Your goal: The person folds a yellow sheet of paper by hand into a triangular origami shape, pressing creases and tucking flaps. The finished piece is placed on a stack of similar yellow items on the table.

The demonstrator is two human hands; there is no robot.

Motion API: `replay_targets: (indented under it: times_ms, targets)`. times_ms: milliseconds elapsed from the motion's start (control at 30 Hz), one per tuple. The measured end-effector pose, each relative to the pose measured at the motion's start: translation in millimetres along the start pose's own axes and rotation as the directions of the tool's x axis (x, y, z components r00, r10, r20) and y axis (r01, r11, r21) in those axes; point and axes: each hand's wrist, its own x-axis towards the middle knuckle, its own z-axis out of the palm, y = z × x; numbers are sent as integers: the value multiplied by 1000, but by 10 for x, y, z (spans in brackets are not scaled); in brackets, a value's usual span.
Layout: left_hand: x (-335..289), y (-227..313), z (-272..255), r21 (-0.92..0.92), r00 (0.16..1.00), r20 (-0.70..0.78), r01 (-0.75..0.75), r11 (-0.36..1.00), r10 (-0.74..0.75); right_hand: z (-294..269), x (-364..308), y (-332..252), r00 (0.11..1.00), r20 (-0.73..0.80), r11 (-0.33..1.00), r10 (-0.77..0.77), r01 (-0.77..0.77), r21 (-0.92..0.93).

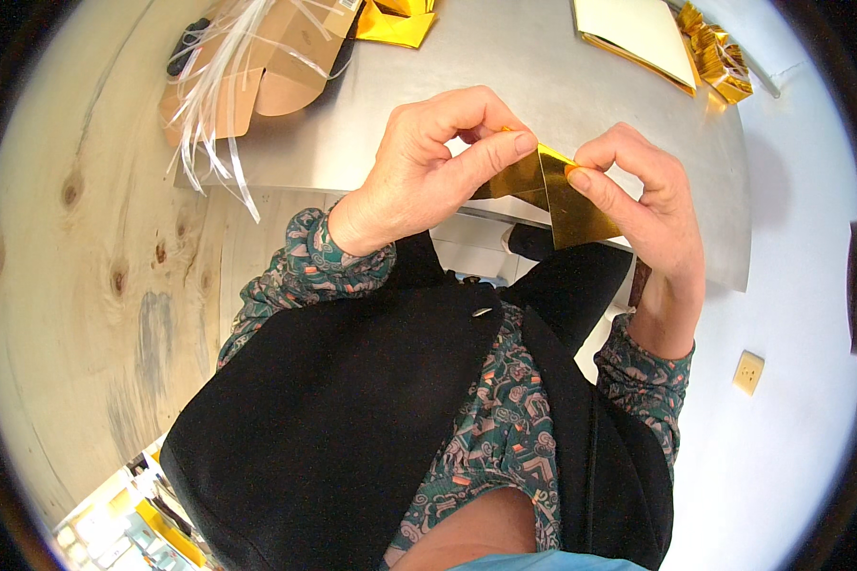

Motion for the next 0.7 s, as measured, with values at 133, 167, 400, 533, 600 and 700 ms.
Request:
replay_targets:
  times_ms: [133,167,400,533,600,700]
  targets:
    - [20,41,-25,-41,994,67,88,995,-85,-19,-5,17,1000,3,1000,-1,1,13]
    - [15,56,-21,-51,991,76,113,992,-109,-20,-12,22,1000,1,1000,1,-1,8]
    - [53,48,19,1,990,110,88,996,-87,3,-35,37,999,-10,999,32,-32,42]
    - [44,11,24,35,995,87,37,999,-40,47,-38,37,1000,-9,999,27,-26,43]
    - [17,11,26,-35,990,77,122,992,-119,85,-26,44,998,-59,999,32,-30,38]
    - [36,-18,44,16,997,67,22,1000,-23,65,-15,44,999,-38,1000,2,-2,-14]
